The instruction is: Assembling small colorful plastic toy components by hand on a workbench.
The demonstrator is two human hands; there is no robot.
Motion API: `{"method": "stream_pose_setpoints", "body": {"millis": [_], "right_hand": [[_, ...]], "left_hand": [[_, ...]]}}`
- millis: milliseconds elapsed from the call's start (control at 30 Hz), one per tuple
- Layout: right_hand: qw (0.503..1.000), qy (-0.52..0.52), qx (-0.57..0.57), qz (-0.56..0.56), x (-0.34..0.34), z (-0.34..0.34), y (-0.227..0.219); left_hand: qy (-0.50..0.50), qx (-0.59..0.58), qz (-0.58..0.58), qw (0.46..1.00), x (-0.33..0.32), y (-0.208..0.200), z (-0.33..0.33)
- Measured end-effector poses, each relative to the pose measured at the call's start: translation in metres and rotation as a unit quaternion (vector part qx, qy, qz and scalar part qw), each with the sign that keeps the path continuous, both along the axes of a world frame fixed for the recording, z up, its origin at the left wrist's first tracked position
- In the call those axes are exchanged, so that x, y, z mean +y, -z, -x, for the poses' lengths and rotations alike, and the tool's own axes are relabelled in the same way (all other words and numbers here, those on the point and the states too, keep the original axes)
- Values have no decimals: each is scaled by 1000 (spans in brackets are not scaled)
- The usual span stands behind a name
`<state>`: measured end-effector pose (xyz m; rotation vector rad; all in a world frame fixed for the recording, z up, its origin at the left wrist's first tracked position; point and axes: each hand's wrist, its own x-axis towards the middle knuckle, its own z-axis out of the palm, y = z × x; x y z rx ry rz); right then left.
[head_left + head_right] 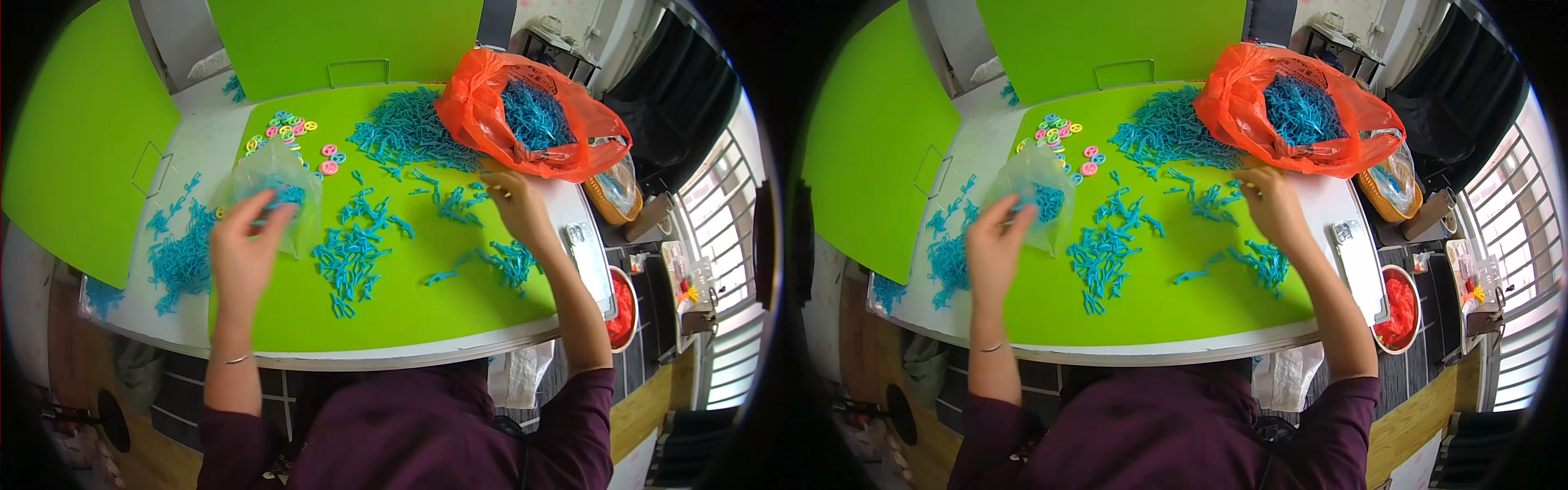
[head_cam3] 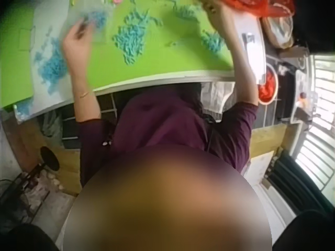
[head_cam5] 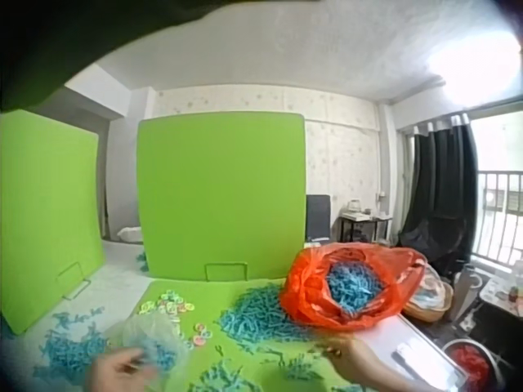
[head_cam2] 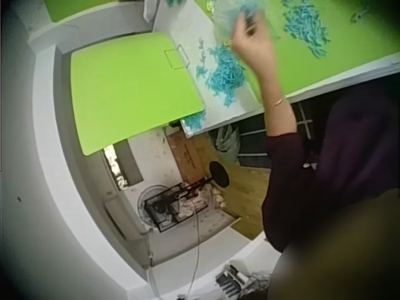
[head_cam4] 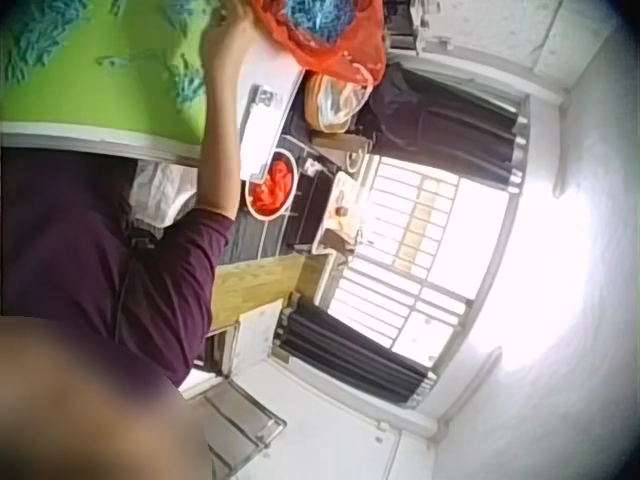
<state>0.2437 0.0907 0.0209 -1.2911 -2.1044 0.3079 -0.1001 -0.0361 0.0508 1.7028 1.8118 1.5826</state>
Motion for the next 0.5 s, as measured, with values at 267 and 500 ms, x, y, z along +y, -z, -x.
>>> {"method": "stream_pose_setpoints", "body": {"millis": [267, 500], "right_hand": [[994, 54, 33, 91, 18, -21, 10], [836, -149, 290, 442, -63, 39, -11]], "left_hand": [[-290, 337, 26, 895, -51, 27, 82], [190, -66, 60, 978, -10, 24, -79]]}}
